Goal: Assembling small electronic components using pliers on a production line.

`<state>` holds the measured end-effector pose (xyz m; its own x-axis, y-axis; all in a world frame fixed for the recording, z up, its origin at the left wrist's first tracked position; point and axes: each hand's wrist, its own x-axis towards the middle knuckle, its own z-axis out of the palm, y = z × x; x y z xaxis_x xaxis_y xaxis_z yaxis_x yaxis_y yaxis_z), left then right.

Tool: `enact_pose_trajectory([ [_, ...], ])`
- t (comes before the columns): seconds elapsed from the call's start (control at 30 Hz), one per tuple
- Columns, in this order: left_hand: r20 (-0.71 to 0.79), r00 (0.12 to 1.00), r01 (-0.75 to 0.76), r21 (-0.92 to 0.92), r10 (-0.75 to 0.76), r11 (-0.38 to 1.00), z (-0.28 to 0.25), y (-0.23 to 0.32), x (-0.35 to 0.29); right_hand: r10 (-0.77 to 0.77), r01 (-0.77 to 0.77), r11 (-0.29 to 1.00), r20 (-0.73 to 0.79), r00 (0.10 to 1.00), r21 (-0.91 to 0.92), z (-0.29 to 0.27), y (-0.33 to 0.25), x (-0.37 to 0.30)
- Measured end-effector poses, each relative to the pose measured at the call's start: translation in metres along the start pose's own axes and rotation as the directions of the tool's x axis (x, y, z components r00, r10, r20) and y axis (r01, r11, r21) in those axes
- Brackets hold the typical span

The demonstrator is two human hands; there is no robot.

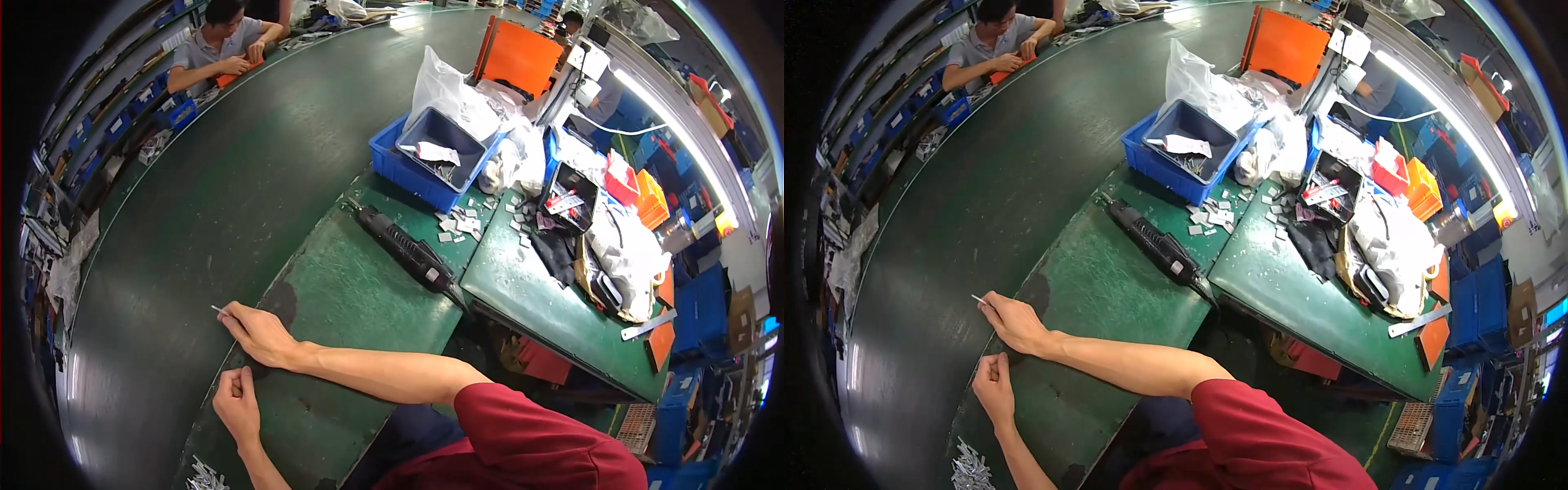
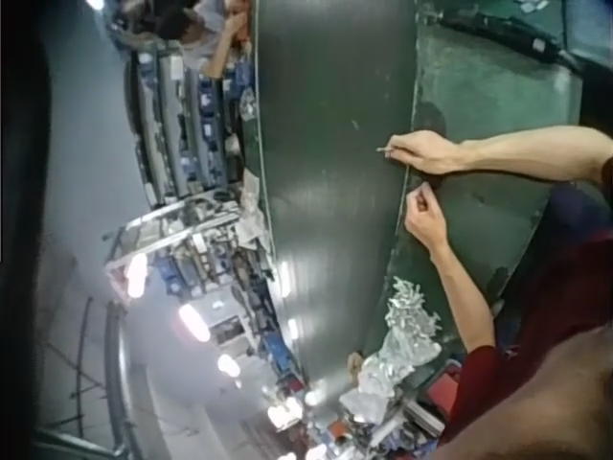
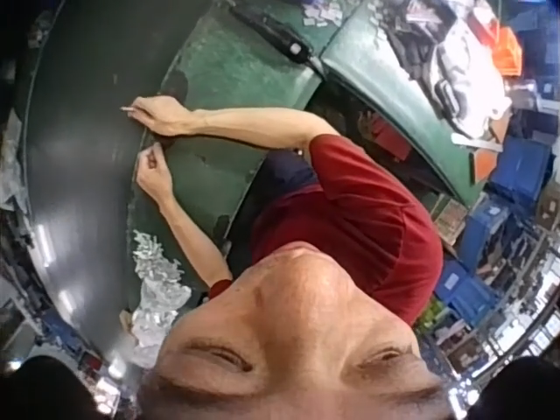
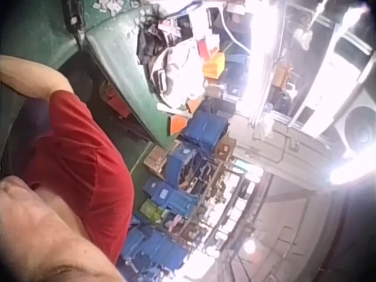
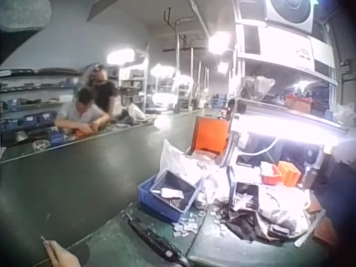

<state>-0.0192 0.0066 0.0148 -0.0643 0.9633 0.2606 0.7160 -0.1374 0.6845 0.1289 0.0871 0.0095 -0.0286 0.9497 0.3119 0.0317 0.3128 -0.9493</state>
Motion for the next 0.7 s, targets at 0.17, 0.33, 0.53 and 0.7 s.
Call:
enact_pose_trajectory([
  [0.17,0.004,1.0,0.001,-0.032,-0.001,0.999,0.001,-0.001,-0.001,-0.099,0.108,0.987,0.077,0.992,-0.119,0.005,0.008,-0.003],
  [0.33,-0.018,0.998,-0.053,-0.019,0.053,0.998,0.001,0.0,0.0,-0.112,0.117,0.991,0.069,0.991,-0.067,0.006,0.006,-0.003],
  [0.53,0.026,0.998,-0.064,-0.024,0.065,0.998,-0.001,-0.017,-0.001,-0.137,0.135,0.991,0.188,0.973,0.02,0.004,-0.01,-0.012],
  [0.7,0.028,0.986,0.155,-0.5,-0.163,0.852,-0.001,-0.018,0.0,-0.169,0.16,0.986,0.267,0.949,0.056,0.006,-0.012,-0.016],
])
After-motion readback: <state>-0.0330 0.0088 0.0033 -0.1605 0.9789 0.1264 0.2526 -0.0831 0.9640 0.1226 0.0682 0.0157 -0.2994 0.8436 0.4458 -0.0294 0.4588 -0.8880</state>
